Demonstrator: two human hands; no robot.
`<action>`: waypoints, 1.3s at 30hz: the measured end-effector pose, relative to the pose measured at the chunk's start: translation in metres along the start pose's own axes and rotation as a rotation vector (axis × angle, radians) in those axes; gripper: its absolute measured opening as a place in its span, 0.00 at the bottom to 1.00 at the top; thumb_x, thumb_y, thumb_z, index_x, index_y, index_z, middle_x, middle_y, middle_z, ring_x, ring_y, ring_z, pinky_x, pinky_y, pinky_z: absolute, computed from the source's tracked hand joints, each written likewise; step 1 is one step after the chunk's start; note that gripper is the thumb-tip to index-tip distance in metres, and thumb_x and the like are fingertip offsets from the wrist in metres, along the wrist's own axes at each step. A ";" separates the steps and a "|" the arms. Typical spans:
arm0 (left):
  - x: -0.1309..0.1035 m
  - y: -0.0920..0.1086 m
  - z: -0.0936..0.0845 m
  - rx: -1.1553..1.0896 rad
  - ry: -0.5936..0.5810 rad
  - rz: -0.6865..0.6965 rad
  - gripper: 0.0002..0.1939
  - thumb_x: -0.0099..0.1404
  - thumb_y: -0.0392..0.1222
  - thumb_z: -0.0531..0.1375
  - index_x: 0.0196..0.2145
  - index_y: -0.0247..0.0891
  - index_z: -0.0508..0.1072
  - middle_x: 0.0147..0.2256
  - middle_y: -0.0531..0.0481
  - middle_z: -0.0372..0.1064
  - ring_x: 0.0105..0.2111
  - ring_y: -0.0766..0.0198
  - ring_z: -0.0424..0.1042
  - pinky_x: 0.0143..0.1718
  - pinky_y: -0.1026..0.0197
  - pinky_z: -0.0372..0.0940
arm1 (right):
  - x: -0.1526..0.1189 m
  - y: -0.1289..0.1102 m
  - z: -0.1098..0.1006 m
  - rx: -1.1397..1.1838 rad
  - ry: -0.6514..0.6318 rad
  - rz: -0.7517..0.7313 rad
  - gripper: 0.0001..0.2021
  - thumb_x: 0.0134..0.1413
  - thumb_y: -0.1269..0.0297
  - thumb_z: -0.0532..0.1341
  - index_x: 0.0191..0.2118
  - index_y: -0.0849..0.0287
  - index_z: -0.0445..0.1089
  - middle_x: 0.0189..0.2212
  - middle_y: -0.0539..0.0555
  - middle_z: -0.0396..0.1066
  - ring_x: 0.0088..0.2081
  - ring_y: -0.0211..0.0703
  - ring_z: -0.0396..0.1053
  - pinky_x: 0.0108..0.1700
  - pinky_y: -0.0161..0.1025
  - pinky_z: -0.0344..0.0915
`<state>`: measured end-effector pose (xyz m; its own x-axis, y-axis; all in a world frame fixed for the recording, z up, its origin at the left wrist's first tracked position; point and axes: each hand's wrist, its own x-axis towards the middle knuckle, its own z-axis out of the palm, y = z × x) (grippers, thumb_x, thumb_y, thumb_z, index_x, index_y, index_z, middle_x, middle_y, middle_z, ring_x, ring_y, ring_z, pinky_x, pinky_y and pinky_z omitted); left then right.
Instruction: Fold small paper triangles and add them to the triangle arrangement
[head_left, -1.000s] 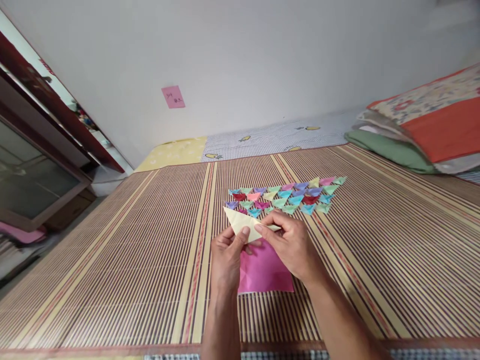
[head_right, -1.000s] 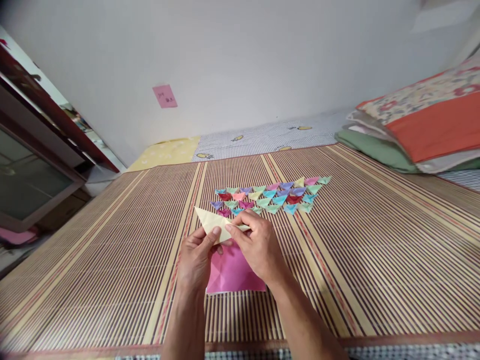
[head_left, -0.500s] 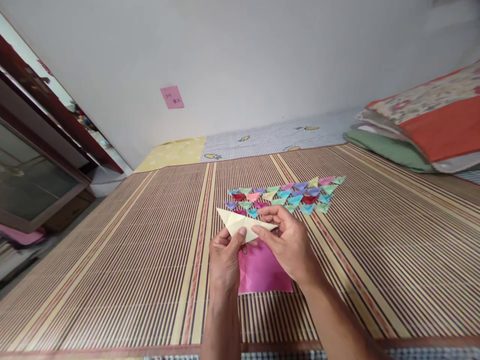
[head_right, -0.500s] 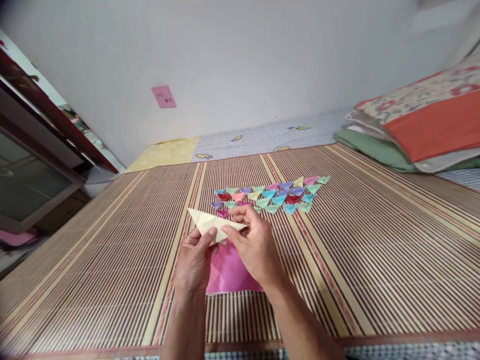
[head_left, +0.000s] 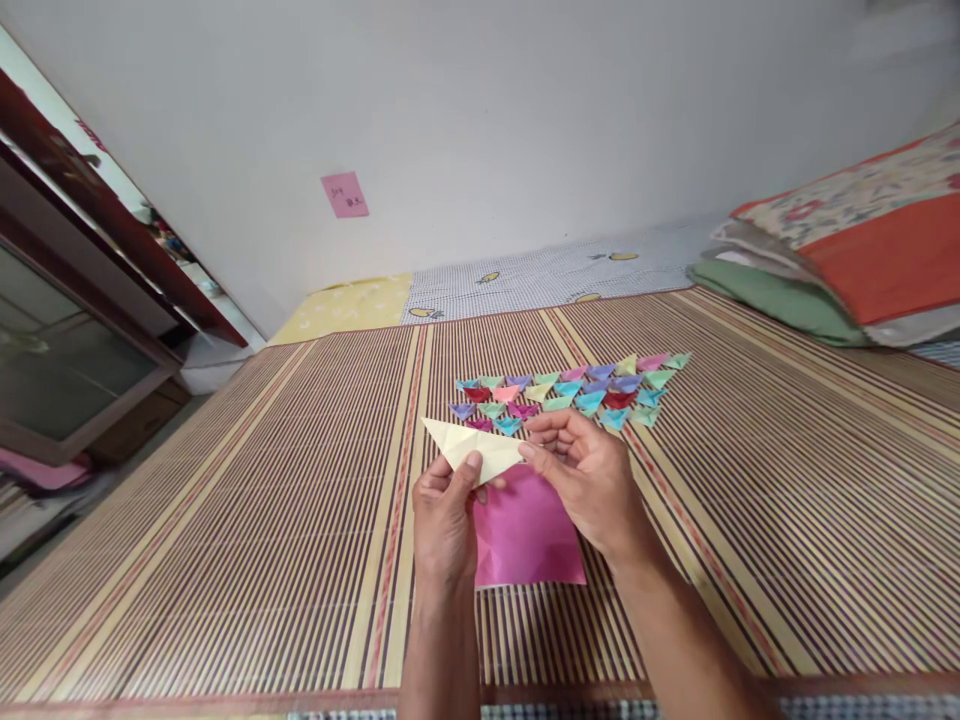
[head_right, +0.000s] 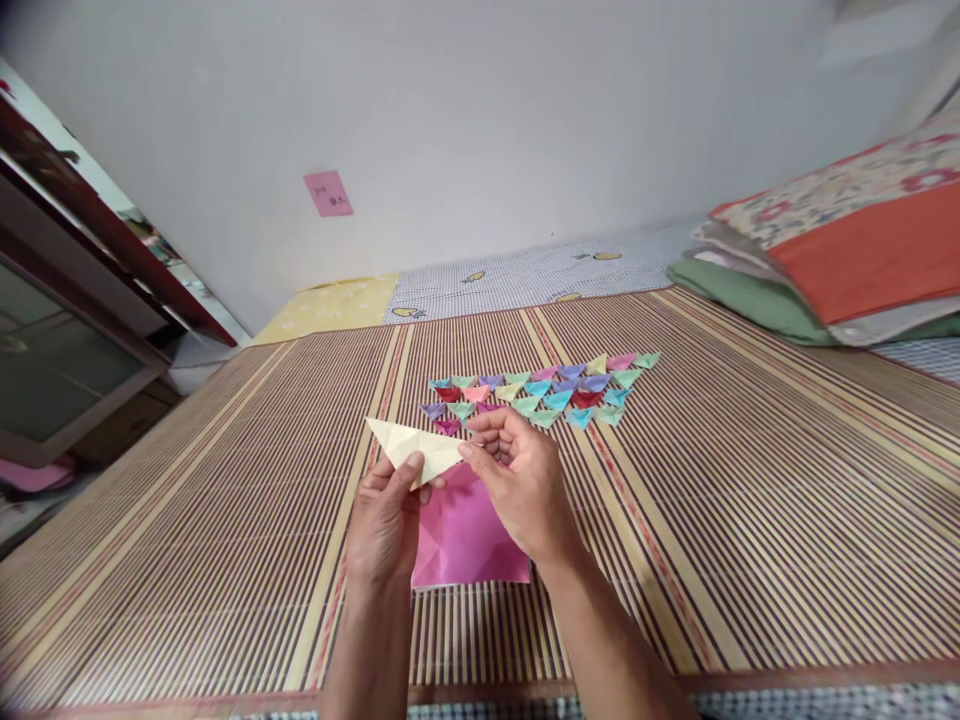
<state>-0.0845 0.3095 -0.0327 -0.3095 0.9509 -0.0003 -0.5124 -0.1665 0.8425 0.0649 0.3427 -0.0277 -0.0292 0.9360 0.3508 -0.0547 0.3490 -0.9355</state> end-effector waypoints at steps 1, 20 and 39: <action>0.000 0.000 -0.001 -0.005 0.009 -0.003 0.13 0.54 0.43 0.76 0.35 0.34 0.83 0.28 0.47 0.80 0.22 0.68 0.73 0.22 0.69 0.61 | 0.001 0.001 -0.003 0.004 0.005 0.003 0.10 0.56 0.62 0.71 0.43 0.57 0.75 0.33 0.51 0.75 0.35 0.42 0.74 0.38 0.39 0.73; -0.008 -0.002 0.006 0.261 -0.206 0.026 0.13 0.58 0.45 0.73 0.38 0.36 0.84 0.32 0.47 0.81 0.31 0.62 0.76 0.33 0.62 0.69 | -0.001 -0.018 -0.003 -0.179 -0.233 -0.017 0.11 0.64 0.61 0.62 0.30 0.59 0.72 0.22 0.47 0.66 0.24 0.36 0.62 0.27 0.35 0.58; -0.006 0.007 -0.002 0.364 -0.186 0.083 0.10 0.67 0.47 0.67 0.33 0.38 0.78 0.29 0.48 0.79 0.29 0.64 0.74 0.34 0.63 0.65 | -0.001 -0.010 -0.006 -0.159 -0.015 -0.100 0.11 0.65 0.59 0.63 0.31 0.58 0.71 0.22 0.46 0.63 0.24 0.36 0.59 0.27 0.35 0.56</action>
<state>-0.0880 0.3025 -0.0282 -0.1705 0.9746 0.1451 -0.1643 -0.1733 0.9711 0.0711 0.3386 -0.0194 -0.0464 0.8960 0.4417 0.1008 0.4441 -0.8903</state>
